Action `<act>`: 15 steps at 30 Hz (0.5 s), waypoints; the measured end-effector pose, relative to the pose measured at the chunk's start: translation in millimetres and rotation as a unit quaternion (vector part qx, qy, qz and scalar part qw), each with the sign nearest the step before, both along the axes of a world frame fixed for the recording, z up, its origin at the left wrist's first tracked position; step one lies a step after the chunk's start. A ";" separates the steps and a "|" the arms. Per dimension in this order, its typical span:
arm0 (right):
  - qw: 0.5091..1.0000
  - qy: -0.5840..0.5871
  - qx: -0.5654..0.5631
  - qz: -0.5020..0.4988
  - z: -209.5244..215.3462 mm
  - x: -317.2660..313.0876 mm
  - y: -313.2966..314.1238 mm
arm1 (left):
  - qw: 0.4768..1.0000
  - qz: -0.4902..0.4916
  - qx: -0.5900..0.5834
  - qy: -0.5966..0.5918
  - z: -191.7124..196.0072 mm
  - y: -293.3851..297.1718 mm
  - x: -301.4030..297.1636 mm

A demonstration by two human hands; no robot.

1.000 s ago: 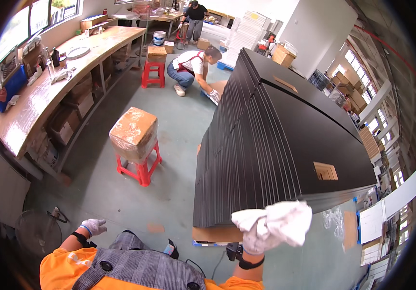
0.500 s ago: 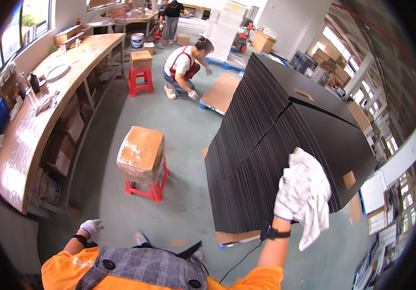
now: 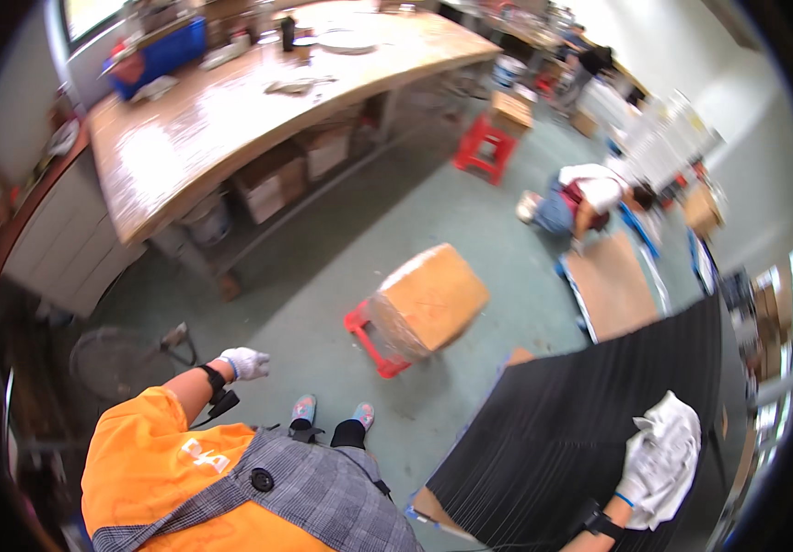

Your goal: The recorder uses a white cloth to wipe down and clean a large stack of black furniture panels in a factory setting.

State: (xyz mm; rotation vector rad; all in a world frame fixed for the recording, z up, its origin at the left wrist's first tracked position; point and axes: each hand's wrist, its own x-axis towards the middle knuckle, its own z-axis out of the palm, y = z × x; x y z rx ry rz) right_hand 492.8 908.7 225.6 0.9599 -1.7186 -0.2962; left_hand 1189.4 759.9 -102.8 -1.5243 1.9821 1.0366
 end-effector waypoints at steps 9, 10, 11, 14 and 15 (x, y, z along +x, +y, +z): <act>0.961 -0.199 0.093 0.166 -30.8 -44.0 -89.9 | 0.971 0.229 0.019 -0.061 10.9 82.0 16.7; 0.944 -0.257 0.117 0.173 -43.4 -44.8 -90.8 | 0.971 0.228 0.036 -0.062 5.2 91.7 17.9; 0.922 -0.320 0.138 0.170 -56.3 -42.9 -93.0 | 0.970 0.232 0.031 -0.067 -0.1 102.5 17.2; 0.820 -0.517 0.205 0.133 -101.6 -20.6 -100.0 | 0.959 0.259 0.068 -0.090 1.3 118.6 3.2; 0.780 -0.574 0.223 0.113 -115.8 -9.9 -100.5 | 0.959 0.258 0.076 -0.089 10.0 117.2 -3.3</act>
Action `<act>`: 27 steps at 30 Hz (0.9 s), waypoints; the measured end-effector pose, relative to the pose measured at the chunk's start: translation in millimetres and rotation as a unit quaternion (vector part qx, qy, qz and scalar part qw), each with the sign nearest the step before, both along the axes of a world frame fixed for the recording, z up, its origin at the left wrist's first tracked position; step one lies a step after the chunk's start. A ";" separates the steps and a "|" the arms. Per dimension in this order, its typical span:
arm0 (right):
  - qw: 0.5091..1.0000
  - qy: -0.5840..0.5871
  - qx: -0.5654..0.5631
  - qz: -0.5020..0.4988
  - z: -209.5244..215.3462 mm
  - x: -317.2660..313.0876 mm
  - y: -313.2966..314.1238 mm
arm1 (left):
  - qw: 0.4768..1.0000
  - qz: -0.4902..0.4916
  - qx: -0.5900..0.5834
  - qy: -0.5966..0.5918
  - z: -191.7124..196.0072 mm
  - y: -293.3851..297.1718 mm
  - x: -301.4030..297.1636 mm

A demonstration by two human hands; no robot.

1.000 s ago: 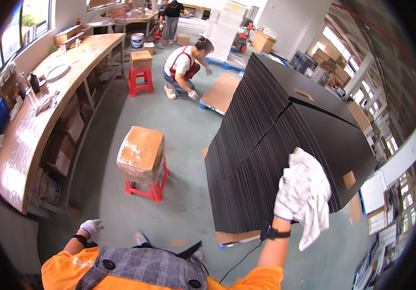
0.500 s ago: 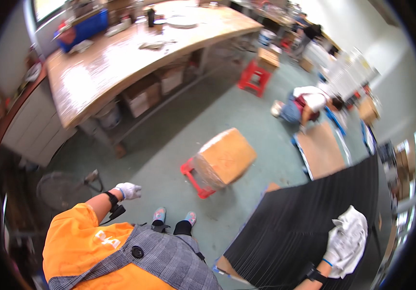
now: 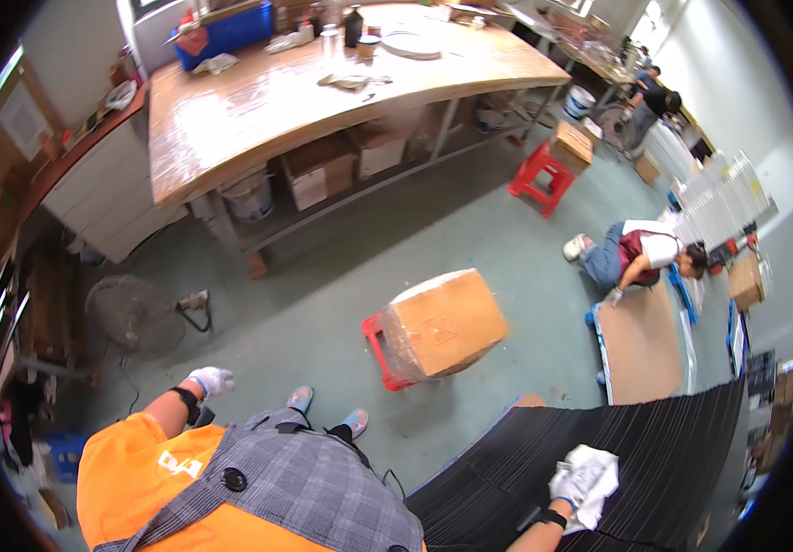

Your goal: The recorder uses a white cloth to wipe down and clean a large stack of black furniture panels in a factory setting.

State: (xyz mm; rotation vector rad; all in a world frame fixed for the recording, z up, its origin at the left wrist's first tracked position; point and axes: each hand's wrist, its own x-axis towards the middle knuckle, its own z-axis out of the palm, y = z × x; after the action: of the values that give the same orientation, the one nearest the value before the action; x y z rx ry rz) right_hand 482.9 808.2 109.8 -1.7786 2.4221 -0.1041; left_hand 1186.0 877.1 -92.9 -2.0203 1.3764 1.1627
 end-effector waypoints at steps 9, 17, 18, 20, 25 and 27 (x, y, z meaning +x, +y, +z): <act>0.949 -0.251 0.164 -0.097 -66.4 55.8 -15.3 | 0.999 -0.042 -0.013 -0.025 40.6 -68.2 -44.9; 0.949 -0.295 0.072 -0.086 -89.5 92.0 -103.6 | 0.993 -0.121 -0.009 0.016 21.6 -168.7 -17.1; 0.911 -0.394 0.031 -0.120 -121.3 81.0 -111.6 | 0.993 -0.121 0.000 0.008 23.6 -189.9 -17.8; 0.845 -0.506 -0.047 -0.164 -132.0 96.5 -144.6 | 0.990 -0.140 -0.006 0.008 22.2 -225.1 -3.9; 0.629 -0.736 -0.083 -0.234 -137.3 158.8 -227.8 | 0.989 -0.140 0.009 0.046 12.5 -337.0 61.0; 0.909 -0.401 0.107 -0.047 -148.2 164.3 -255.7 | 0.985 -0.167 0.000 0.033 36.2 -397.4 68.7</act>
State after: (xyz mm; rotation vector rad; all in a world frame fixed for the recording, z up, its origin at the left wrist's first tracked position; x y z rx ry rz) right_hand 647.1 552.5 -38.4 -1.1840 1.8211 -0.4593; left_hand 1254.8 479.8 -56.7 -1.6785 1.6696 1.0834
